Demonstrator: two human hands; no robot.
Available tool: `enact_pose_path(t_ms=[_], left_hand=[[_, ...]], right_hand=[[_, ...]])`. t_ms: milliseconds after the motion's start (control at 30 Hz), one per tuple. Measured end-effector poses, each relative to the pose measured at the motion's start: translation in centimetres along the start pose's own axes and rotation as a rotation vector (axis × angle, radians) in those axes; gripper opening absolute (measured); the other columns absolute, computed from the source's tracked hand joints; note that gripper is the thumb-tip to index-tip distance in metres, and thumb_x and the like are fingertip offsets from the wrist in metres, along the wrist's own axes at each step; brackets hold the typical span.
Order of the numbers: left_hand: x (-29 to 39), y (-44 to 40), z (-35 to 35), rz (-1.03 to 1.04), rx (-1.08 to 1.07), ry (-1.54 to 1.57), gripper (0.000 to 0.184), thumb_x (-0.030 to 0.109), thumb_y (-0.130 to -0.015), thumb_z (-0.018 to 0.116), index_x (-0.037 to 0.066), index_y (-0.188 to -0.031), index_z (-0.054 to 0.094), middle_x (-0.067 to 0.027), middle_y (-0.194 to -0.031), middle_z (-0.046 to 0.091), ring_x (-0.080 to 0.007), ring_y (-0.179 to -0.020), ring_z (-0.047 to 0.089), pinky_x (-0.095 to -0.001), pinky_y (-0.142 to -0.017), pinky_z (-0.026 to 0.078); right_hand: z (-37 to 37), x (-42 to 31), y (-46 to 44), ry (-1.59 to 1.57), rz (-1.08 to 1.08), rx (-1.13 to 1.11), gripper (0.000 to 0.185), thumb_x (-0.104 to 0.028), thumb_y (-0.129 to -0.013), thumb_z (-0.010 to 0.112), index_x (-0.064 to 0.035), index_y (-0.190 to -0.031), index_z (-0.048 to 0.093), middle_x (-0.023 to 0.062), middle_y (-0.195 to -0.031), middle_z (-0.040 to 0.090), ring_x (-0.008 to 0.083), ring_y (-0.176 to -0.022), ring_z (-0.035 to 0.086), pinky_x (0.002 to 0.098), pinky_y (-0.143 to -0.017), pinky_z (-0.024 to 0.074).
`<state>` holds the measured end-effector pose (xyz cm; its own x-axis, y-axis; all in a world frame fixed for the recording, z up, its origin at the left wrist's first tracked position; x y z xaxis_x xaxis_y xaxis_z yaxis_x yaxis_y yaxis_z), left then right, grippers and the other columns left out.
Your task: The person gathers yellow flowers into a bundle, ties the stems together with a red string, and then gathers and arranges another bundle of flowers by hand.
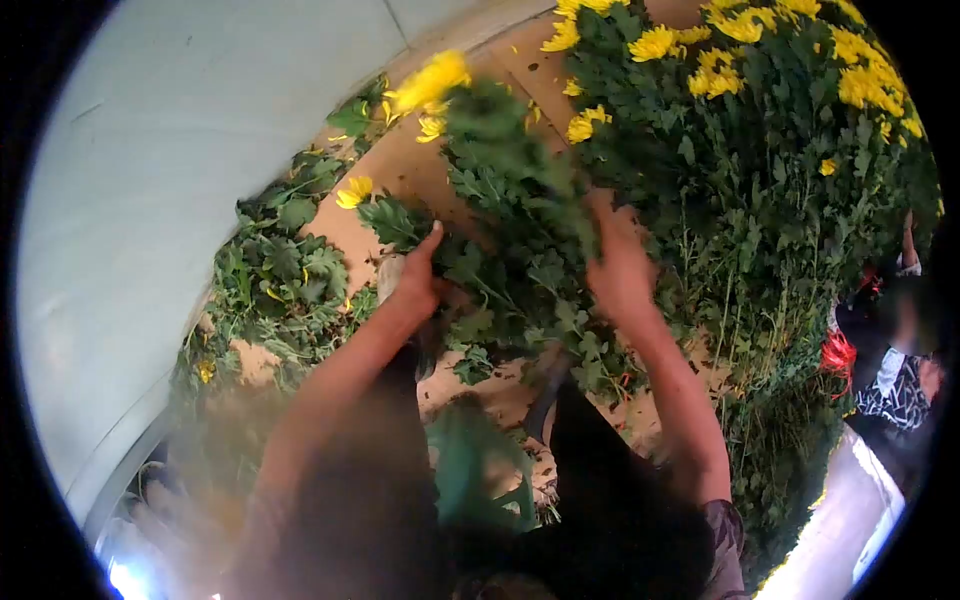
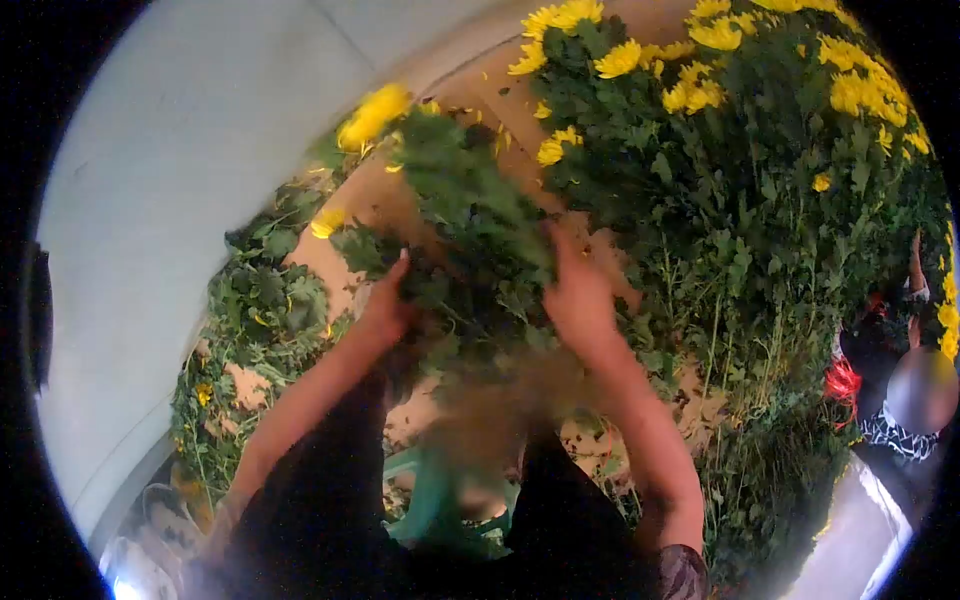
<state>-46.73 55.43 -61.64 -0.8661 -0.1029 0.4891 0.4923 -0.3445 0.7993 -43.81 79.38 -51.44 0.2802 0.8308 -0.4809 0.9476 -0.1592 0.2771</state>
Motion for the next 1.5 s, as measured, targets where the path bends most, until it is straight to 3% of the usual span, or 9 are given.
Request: enact_pose_path(t_ms=[167, 267, 400, 667, 767, 833, 1033, 1100, 1500], left_hand=[[-1.7, -1.8, -0.6, -0.031, -0.006, 0.170, 0.040, 0.035, -0.088, 0.060, 0.009, -0.118, 0.054, -0.0058, -0.115, 0.060, -0.0221, -0.100, 0.058, -0.0402, -0.085, 0.048], [-1.1, -2.6, 0.5, -0.051, -0.047, 0.123, 0.041, 0.032, -0.088, 0.060, 0.008, -0.121, 0.053, -0.0053, -0.117, 0.059, -0.0220, -0.101, 0.058, -0.0394, -0.087, 0.047], [-3.5, -4.5, 1.3, -0.059, -0.229, 0.061, 0.041, 0.025, -0.087, 0.062, 0.007, -0.122, 0.053, -0.0058, -0.117, 0.059, -0.0225, -0.102, 0.057, -0.0372, -0.090, 0.046], [-4.6, -0.3, 5.3, -0.329, -0.401, 0.293, 0.037, 0.025, -0.090, 0.058, 0.002, -0.118, 0.053, -0.0095, -0.114, 0.060, -0.0233, -0.105, 0.056, -0.0387, -0.093, 0.045], [-2.6, -0.9, 5.5, 0.098, -0.509, -0.190, 0.037, 0.024, -0.089, 0.058, 0.002, -0.118, 0.053, -0.0099, -0.115, 0.060, -0.0240, -0.105, 0.056, -0.0389, -0.095, 0.043], [-4.4, -2.2, 3.1, -0.201, -0.228, 0.356, 0.036, 0.024, -0.090, 0.056, 0.001, -0.118, 0.053, -0.0100, -0.117, 0.059, -0.0245, -0.106, 0.056, -0.0400, -0.097, 0.041], [-2.3, -3.2, 0.0, -0.116, -0.084, 0.423, 0.038, 0.027, -0.089, 0.058, 0.001, -0.117, 0.054, -0.0105, -0.117, 0.059, -0.0255, -0.108, 0.055, -0.0409, -0.098, 0.041], [-2.2, -3.5, 0.1, -0.109, -0.109, 0.415, 0.038, 0.027, -0.089, 0.058, 0.002, -0.117, 0.054, -0.0107, -0.117, 0.059, -0.0264, -0.108, 0.055, -0.0412, -0.098, 0.041], [-1.3, -3.2, 2.9, -0.133, -0.202, 0.431, 0.036, 0.024, -0.088, 0.059, 0.003, -0.118, 0.055, -0.0093, -0.114, 0.061, -0.0253, -0.104, 0.058, -0.0415, -0.094, 0.045]], right_hand=[[-2.0, 4.0, -1.8, -0.122, 0.375, 0.057, 0.058, -0.017, -0.083, 0.062, -0.0064, -0.133, 0.037, 0.0213, -0.118, 0.051, 0.0363, -0.099, 0.056, 0.0423, -0.076, 0.0482], [-4.7, -3.2, -1.5, 0.365, -0.206, 0.517, 0.059, -0.024, -0.084, 0.062, -0.0050, -0.133, 0.036, 0.0214, -0.113, 0.053, 0.0388, -0.096, 0.055, 0.0441, -0.076, 0.0475], [8.3, -0.2, 0.6, 0.037, 0.034, -0.131, 0.056, -0.019, -0.078, 0.067, -0.0058, -0.127, 0.044, 0.0159, -0.104, 0.055, 0.0342, -0.093, 0.053, 0.0427, -0.077, 0.0480], [5.2, -5.4, 2.8, -0.132, -0.207, 0.006, 0.043, -0.005, -0.075, 0.064, -0.0056, -0.117, 0.053, 0.0148, -0.099, 0.051, 0.0347, -0.092, 0.051, 0.0425, -0.077, 0.0450], [5.4, -4.7, 2.9, -0.180, -0.174, 0.001, 0.042, -0.009, -0.077, 0.065, -0.0075, -0.117, 0.054, 0.0137, -0.104, 0.052, 0.0347, -0.096, 0.051, 0.0405, -0.080, 0.0460], [5.2, -3.6, 2.6, -0.236, -0.123, -0.011, 0.042, -0.014, -0.077, 0.067, -0.0094, -0.118, 0.055, 0.0123, -0.107, 0.053, 0.0342, -0.097, 0.052, 0.0389, -0.082, 0.0468], [0.9, 1.0, 1.1, 0.240, -0.058, 0.410, 0.067, -0.030, -0.080, 0.067, 0.0005, -0.131, 0.037, 0.0181, -0.112, 0.053, 0.0369, -0.098, 0.054, 0.0402, -0.085, 0.0458], [5.8, 4.1, 0.9, -0.022, 0.384, -0.161, 0.075, -0.031, -0.079, 0.068, 0.0030, -0.134, 0.029, 0.0220, -0.111, 0.054, 0.0382, -0.099, 0.055, 0.0411, -0.086, 0.0455], [9.6, 5.9, 6.6, -0.361, 0.296, -0.184, 0.041, -0.022, -0.086, 0.060, 0.0023, -0.117, 0.050, 0.0208, -0.107, 0.060, 0.0363, -0.093, 0.058, 0.0383, -0.084, 0.0438]])
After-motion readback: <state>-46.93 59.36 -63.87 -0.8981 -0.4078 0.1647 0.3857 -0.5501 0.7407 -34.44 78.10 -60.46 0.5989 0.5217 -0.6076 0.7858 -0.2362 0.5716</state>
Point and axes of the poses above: each hand's wrist, its own y-axis away from the middle knuckle, its own z-axis out of the palm, x = y × z, the point moved 9 cm from there along -y, towards the middle knuckle
